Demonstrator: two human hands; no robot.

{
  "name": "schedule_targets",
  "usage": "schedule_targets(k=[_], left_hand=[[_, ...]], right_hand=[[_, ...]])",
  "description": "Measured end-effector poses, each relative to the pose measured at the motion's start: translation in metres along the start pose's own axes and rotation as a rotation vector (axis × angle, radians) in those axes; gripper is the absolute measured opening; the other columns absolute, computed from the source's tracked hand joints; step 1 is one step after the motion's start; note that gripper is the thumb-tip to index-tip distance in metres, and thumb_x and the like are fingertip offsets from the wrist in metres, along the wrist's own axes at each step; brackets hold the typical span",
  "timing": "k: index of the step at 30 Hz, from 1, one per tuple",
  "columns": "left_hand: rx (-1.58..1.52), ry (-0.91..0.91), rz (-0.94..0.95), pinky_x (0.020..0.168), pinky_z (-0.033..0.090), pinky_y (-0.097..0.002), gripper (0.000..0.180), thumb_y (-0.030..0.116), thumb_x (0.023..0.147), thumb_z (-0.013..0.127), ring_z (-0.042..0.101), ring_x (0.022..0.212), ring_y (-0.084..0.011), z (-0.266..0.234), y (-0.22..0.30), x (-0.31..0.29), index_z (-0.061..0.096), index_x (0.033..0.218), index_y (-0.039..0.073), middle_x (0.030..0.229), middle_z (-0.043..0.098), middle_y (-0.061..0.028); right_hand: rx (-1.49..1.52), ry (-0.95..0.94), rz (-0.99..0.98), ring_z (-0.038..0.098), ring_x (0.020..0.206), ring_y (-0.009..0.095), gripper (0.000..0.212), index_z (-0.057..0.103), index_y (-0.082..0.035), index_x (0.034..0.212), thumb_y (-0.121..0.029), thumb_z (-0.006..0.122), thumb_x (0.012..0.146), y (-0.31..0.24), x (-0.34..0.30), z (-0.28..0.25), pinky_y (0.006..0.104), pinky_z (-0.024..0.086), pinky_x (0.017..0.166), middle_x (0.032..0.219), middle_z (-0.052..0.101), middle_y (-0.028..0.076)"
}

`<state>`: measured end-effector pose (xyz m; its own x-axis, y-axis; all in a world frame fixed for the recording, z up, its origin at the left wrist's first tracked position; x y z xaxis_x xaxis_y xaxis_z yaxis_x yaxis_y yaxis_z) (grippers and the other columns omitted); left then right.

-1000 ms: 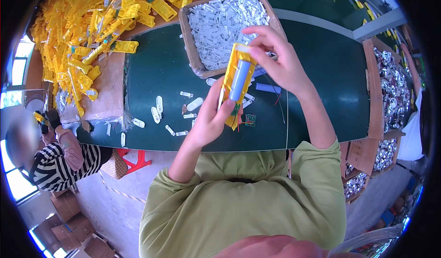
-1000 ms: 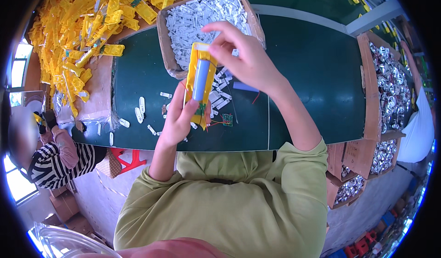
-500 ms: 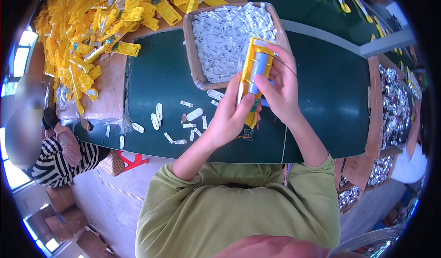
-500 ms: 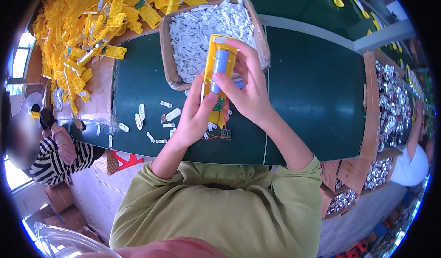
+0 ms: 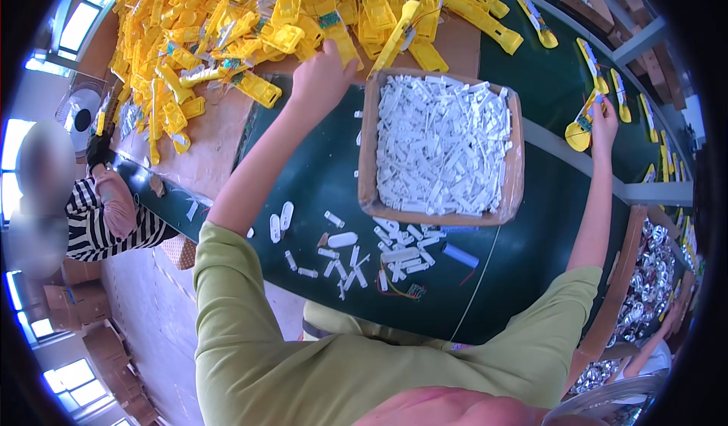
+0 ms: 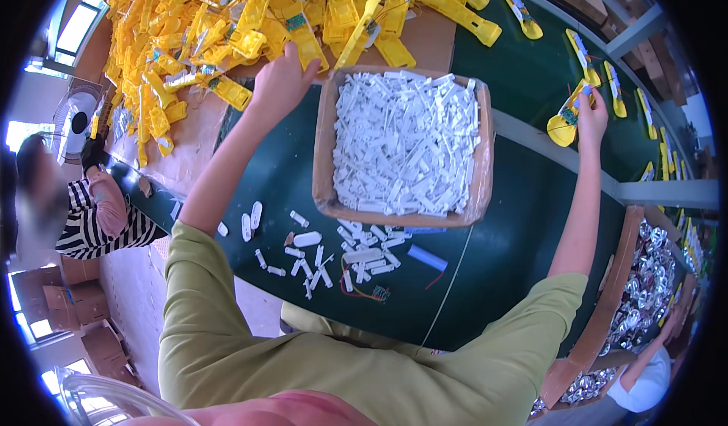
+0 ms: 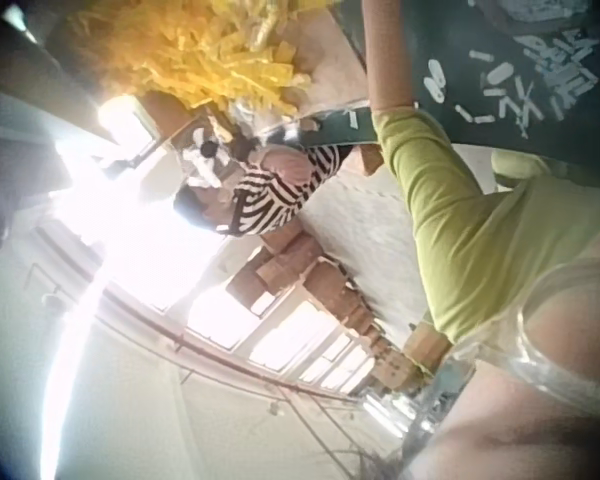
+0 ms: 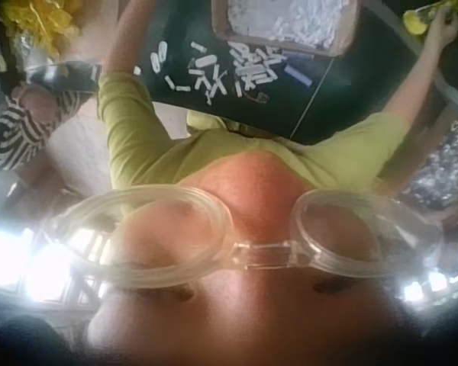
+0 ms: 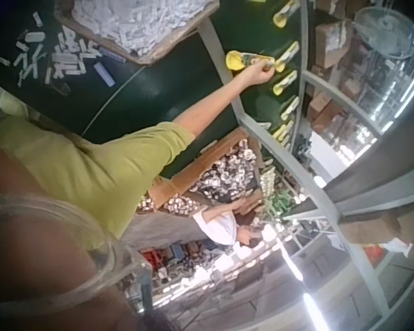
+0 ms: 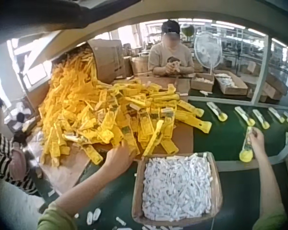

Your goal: Assembling small electronic components including a yellow plastic casing, battery, and circuit board at a factory workstation.

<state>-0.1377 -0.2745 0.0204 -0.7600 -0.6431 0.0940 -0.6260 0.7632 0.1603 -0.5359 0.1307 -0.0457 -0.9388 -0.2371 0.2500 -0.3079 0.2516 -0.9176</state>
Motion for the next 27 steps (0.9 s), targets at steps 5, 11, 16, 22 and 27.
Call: schedule_targets(k=[5,11,16,22,27], left_hand=[[-0.082,0.176,-0.046,0.059,0.052,-0.0474,0.051,0.034,0.080,0.060,0.063,0.070,-0.0417,0.038,-0.007,0.017,0.034,0.104,-0.002,0.077,0.061,-0.0253],[-0.910,-0.003,-0.265,0.052,0.049,-0.0329,0.048,0.029,0.086,0.047,0.059,0.057,-0.0239,-0.008,-0.010,-0.001,0.034,0.119,-0.003,0.077,0.059,-0.0167],[-1.795,-0.425,-0.214,0.044,0.043,-0.0256,0.046,0.034,0.090,0.034,0.051,0.049,-0.0169,-0.064,0.022,-0.083,0.045,0.118,0.000,0.076,0.057,-0.0122],[-2.046,-0.895,-0.046,0.040,0.043,-0.0267,0.050,0.040,0.092,0.029,0.053,0.048,-0.0193,-0.111,0.074,-0.189,0.044,0.120,0.002,0.075,0.057,-0.0155],[-1.196,-0.254,0.468,0.068,0.047,-0.0260,0.052,0.044,0.094,0.039,0.057,0.080,-0.0186,-0.130,0.045,-0.198,0.045,0.119,0.000,0.092,0.058,-0.0121]], right_hand=[[-0.688,-0.097,0.039,0.056,0.107,0.038,0.046,0.050,-0.010,0.123,-0.043,0.042,0.091,0.042,0.022,0.004,0.0413,0.043,0.091,0.113,0.060,0.021],[-0.920,0.107,-0.150,0.059,0.096,0.038,0.037,0.052,-0.011,0.118,-0.036,0.045,0.092,-0.037,-0.021,-0.028,0.0429,0.047,0.082,0.105,0.062,0.020],[-0.488,-0.337,-0.807,0.055,0.105,0.030,0.042,0.052,-0.010,0.119,-0.006,0.060,0.078,-0.227,-0.181,0.086,0.0387,0.044,0.090,0.117,0.055,0.011],[-0.328,-0.476,-1.284,0.049,0.112,0.026,0.066,0.044,-0.015,0.130,-0.018,0.072,0.070,-0.308,-0.264,0.140,0.0453,0.037,0.098,0.118,0.051,0.008],[0.683,-1.082,-0.160,0.050,0.109,0.014,0.045,0.039,-0.002,0.132,-0.012,0.046,0.089,-0.301,-0.313,0.107,0.0303,0.039,0.093,0.117,0.052,0.007]])
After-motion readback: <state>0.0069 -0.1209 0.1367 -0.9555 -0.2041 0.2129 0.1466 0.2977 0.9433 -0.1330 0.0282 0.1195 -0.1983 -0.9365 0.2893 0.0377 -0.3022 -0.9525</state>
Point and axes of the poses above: each hand's wrist, its own x-axis towards the middle knuckle, its own z-axis out of the palm, y = z × x, the point moved 4 cm from there along x, towards the middle knuckle
